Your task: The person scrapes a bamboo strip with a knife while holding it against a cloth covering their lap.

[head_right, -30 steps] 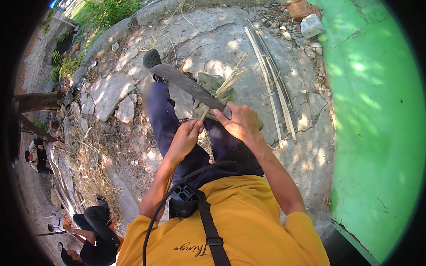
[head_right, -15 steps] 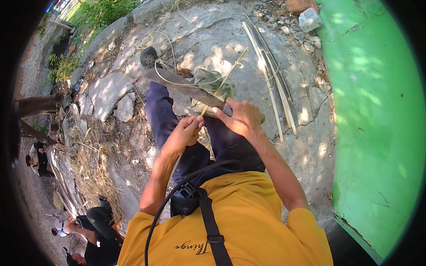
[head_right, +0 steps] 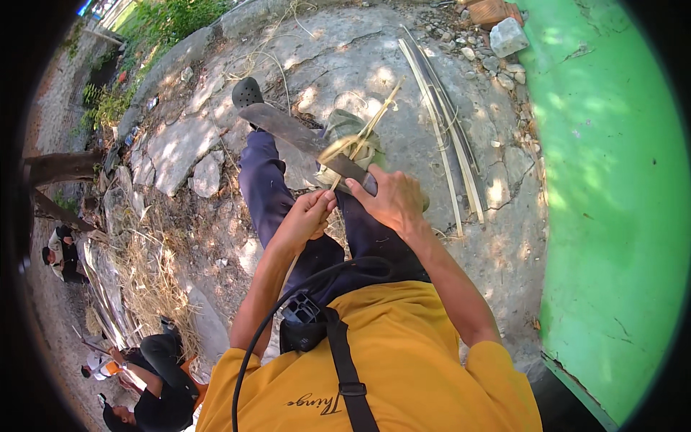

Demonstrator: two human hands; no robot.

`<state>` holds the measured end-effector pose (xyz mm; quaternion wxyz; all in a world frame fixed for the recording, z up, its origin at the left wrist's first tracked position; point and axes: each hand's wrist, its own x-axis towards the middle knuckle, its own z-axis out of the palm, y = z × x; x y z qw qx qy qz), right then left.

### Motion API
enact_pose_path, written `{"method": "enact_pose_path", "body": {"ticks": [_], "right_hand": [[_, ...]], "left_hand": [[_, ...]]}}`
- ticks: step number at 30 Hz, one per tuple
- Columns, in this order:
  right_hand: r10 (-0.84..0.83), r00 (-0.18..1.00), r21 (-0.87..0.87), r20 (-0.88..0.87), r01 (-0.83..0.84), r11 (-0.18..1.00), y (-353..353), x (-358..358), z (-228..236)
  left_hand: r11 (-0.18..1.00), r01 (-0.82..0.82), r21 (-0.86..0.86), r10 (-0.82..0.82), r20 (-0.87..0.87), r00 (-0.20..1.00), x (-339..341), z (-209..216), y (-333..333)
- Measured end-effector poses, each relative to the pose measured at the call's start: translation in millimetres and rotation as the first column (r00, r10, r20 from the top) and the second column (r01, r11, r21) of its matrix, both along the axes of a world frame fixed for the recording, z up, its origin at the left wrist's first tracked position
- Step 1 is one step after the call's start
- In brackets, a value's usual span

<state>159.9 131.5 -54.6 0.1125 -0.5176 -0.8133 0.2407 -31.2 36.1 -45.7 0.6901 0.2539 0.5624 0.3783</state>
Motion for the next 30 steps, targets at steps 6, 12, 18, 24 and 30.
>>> {"method": "enact_pose_path", "body": {"ticks": [6,12,18,24,30], "right_hand": [[-0.007,0.999,-0.001,0.042,0.007,1.000,-1,2,1],[0.079,0.996,0.032,-0.047,-0.077,0.996,-12,-2,10],[-0.028,0.999,-0.026,-0.042,0.027,0.999,5,3,7],[0.051,0.999,-0.007,0.005,-0.051,0.999,0,9,9],[0.040,0.997,0.018,-0.062,-0.039,0.999,-3,6,2]], "left_hand": [[1.000,0.013,0.001,-0.013,-0.049,0.999,2,6,-16],[0.997,-0.016,0.082,0.018,-0.026,1.000,5,0,3],[0.998,-0.014,0.056,0.011,0.048,0.999,2,5,-11],[0.996,-0.046,0.072,0.046,0.005,0.999,4,10,-21],[0.996,-0.005,0.094,0.011,-0.066,0.998,4,2,-1]]}}
